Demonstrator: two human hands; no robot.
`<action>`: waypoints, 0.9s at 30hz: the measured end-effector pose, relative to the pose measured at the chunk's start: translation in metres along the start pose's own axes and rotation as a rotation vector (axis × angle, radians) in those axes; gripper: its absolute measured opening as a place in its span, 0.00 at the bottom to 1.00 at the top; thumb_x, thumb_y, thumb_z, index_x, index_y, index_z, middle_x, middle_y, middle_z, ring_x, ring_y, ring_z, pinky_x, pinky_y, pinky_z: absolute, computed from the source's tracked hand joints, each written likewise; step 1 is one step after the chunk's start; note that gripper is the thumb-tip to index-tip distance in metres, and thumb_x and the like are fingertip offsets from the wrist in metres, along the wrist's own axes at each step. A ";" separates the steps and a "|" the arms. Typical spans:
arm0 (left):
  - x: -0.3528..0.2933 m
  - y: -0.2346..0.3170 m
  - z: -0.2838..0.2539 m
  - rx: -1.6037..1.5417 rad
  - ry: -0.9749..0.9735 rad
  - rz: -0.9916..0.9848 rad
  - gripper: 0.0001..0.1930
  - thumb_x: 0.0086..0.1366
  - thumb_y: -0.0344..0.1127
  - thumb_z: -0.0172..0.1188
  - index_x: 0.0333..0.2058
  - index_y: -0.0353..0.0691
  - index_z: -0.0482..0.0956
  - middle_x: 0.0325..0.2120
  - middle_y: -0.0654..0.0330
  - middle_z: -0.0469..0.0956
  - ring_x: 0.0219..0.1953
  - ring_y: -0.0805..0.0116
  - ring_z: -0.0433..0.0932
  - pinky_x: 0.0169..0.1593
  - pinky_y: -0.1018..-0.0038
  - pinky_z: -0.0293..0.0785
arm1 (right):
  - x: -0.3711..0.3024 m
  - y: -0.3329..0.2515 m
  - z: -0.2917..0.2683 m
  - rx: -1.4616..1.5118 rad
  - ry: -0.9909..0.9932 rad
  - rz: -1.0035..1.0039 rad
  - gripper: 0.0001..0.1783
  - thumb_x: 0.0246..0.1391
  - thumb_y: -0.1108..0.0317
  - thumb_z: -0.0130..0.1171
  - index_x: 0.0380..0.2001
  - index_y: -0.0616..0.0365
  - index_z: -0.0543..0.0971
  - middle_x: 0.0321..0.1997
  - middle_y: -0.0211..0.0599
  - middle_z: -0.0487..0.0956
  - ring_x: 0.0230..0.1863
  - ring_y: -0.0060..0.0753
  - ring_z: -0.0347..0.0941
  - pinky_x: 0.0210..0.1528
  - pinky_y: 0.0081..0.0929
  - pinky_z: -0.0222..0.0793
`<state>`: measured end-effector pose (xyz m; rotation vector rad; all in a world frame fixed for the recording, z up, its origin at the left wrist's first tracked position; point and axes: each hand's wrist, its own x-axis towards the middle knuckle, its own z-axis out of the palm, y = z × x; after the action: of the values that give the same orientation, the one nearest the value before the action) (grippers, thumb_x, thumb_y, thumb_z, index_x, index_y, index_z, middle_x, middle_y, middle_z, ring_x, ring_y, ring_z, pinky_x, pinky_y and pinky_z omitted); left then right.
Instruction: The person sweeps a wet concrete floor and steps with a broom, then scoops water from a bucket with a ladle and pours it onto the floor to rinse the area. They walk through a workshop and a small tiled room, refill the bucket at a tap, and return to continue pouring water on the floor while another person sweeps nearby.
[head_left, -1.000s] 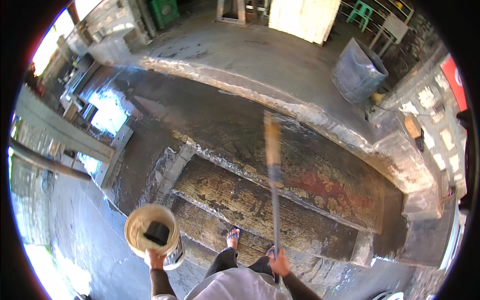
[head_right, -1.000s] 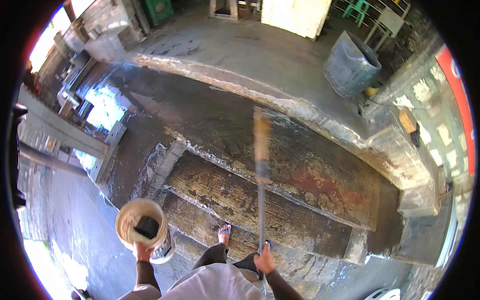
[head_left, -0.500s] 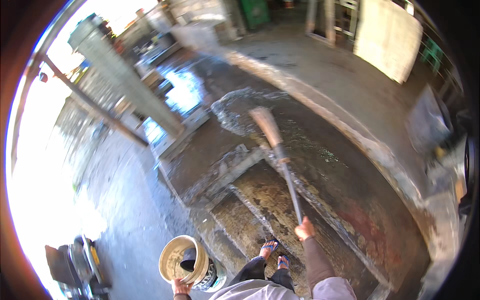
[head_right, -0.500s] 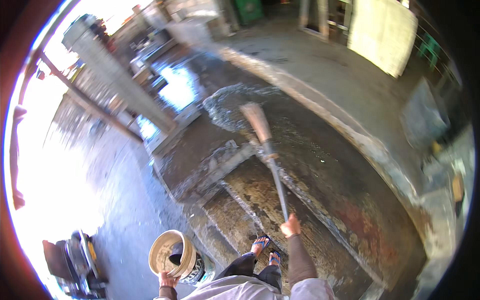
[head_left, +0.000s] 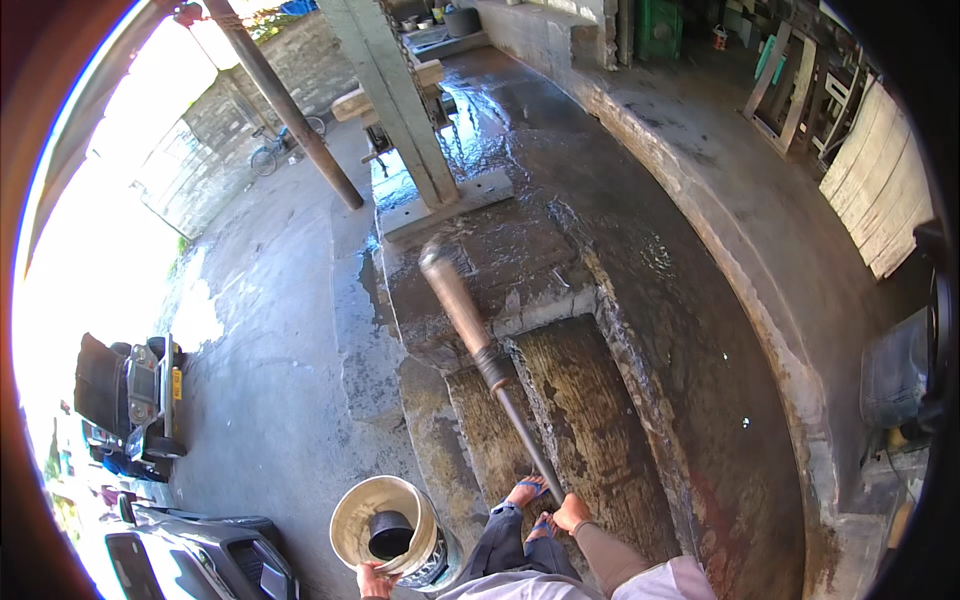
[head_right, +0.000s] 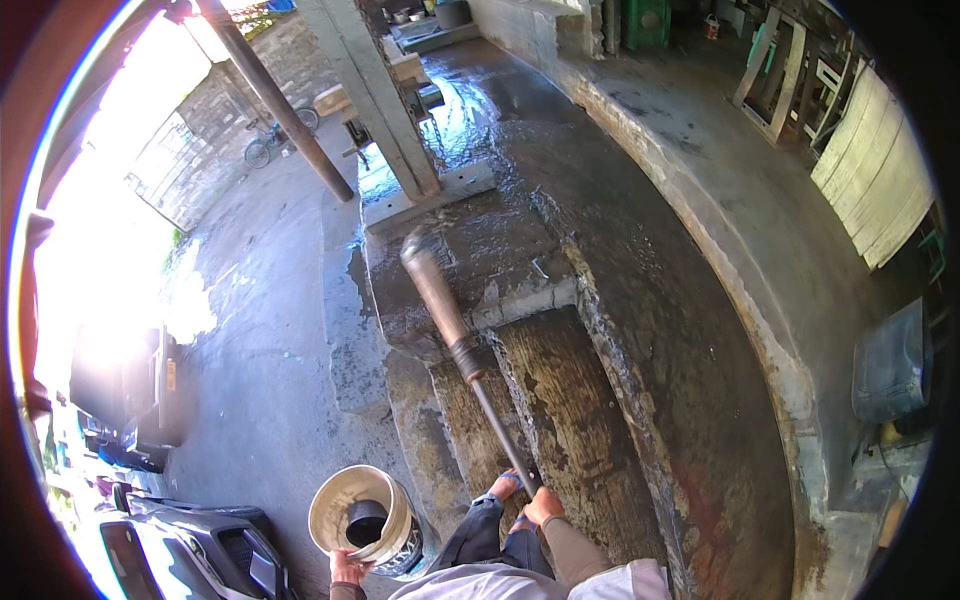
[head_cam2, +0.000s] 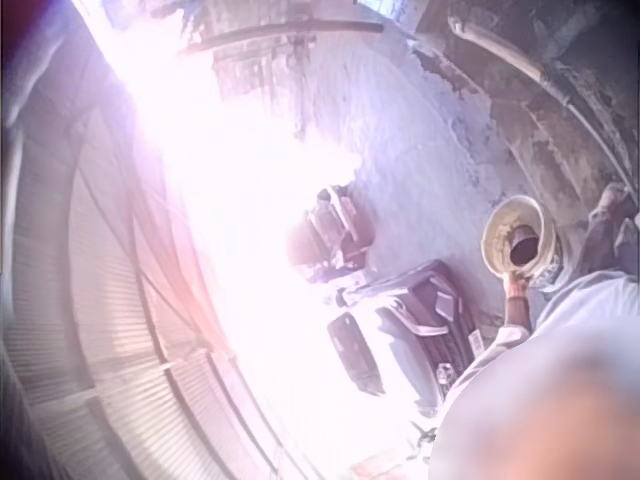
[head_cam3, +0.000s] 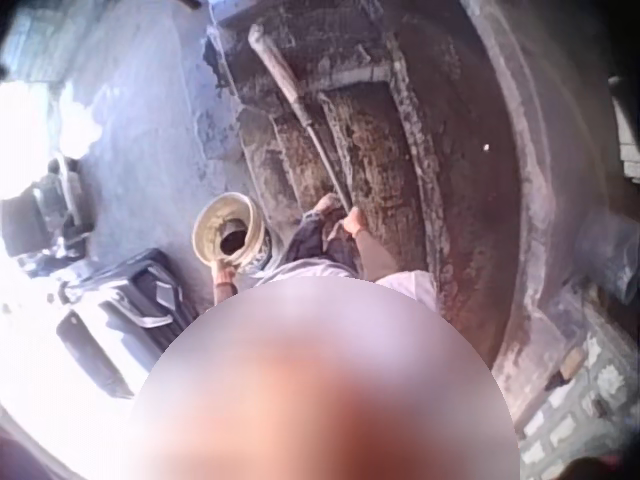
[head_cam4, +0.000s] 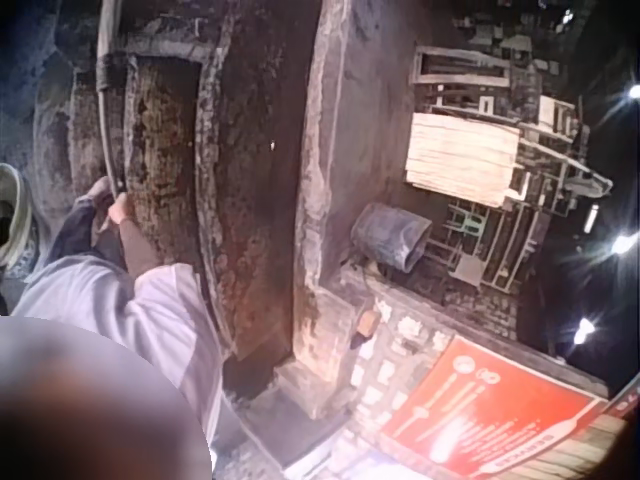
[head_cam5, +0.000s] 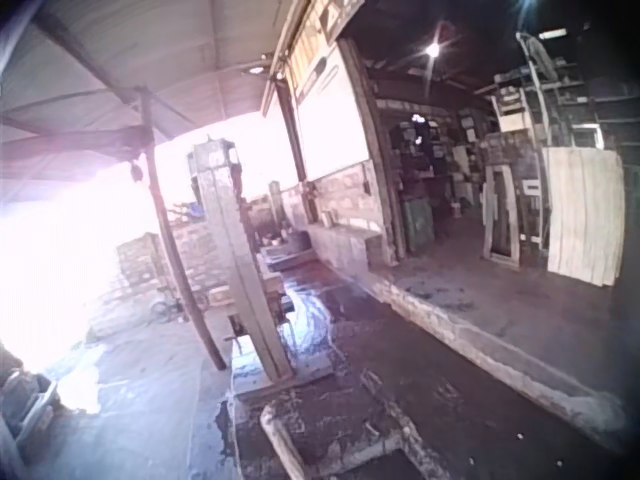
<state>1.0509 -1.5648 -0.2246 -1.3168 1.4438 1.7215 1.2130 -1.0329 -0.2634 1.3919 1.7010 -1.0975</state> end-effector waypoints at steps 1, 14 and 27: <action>0.000 -0.005 -0.008 -0.004 -0.001 -0.012 0.22 0.60 0.39 0.44 0.47 0.27 0.69 0.54 0.37 0.75 0.55 0.37 0.76 0.55 0.35 0.73 | -0.001 -0.005 0.004 -0.064 0.019 -0.110 0.24 0.48 0.65 0.64 0.51 0.56 0.81 0.55 0.56 0.80 0.58 0.58 0.77 0.61 0.49 0.74; -0.018 -0.062 -0.075 -0.287 0.207 0.003 0.16 0.57 0.37 0.48 0.41 0.33 0.70 0.51 0.40 0.75 0.52 0.36 0.75 0.52 0.33 0.73 | 0.016 -0.015 -0.069 0.301 0.270 0.115 0.09 0.48 0.73 0.56 0.34 0.62 0.81 0.28 0.49 0.82 0.21 0.43 0.81 0.21 0.41 0.74; 0.007 -0.013 -0.024 -0.095 0.303 -0.007 0.17 0.52 0.29 0.50 0.40 0.27 0.68 0.50 0.34 0.72 0.48 0.28 0.77 0.51 0.29 0.73 | -0.006 -0.124 -0.038 0.260 0.070 -0.088 0.06 0.49 0.75 0.56 0.26 0.69 0.79 0.21 0.45 0.80 0.18 0.37 0.78 0.14 0.37 0.71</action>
<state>1.0673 -1.5855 -0.2357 -1.6911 1.5306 1.6562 1.0932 -1.0102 -0.2181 1.5410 1.7300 -1.3739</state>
